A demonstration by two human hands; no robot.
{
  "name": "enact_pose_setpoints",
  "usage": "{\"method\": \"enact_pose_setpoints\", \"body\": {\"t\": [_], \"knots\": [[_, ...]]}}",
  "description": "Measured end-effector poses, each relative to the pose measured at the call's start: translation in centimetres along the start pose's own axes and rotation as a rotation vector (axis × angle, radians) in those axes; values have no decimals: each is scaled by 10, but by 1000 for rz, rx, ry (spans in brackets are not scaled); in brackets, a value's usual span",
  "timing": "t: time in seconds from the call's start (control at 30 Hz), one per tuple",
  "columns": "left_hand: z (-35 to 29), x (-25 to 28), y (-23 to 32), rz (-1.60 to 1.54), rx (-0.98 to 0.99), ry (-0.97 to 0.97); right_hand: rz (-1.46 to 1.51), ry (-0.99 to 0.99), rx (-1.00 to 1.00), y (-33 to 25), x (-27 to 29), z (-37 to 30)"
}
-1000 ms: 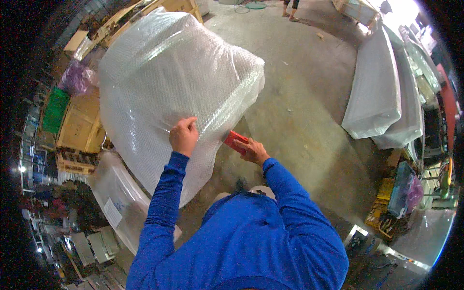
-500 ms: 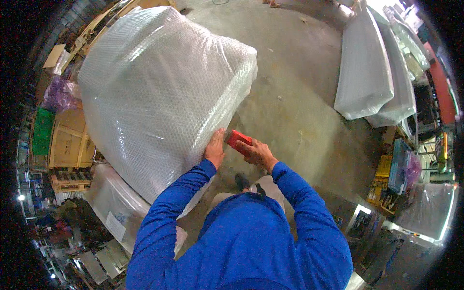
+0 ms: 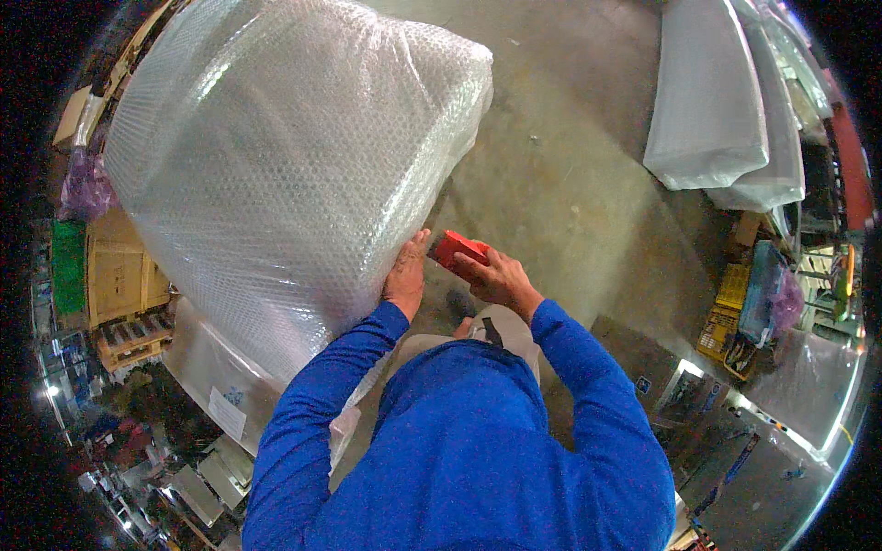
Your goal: The person wraps a large piece of furniture with bubble wrap and secures it using a tape dispenser. They then move to a nearby table, pick up a pen, and write on a document before walking away.
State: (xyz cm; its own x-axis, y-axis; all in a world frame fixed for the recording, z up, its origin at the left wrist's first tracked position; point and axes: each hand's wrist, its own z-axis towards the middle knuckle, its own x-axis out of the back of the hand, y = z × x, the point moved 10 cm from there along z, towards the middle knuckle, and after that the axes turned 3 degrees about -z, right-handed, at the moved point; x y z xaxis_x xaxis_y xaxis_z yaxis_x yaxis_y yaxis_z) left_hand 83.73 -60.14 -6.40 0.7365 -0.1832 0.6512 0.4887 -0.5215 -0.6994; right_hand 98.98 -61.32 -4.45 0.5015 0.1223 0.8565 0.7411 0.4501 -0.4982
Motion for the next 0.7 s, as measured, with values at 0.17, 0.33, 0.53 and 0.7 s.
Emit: {"method": "enact_pose_setpoints", "body": {"t": [0.17,0.33,0.53,0.7], "knots": [[2,1,-9,157,19,-16,15,-37,35,14,-30,20],[7,-8,-5,294,31,-65,-19,-44,64,20,-42,34],[17,-17,2,300,26,-77,-4,-67,38,21,-34,35],[24,-36,15,345,-21,-126,-93,-115,-25,16,-66,34]]}}
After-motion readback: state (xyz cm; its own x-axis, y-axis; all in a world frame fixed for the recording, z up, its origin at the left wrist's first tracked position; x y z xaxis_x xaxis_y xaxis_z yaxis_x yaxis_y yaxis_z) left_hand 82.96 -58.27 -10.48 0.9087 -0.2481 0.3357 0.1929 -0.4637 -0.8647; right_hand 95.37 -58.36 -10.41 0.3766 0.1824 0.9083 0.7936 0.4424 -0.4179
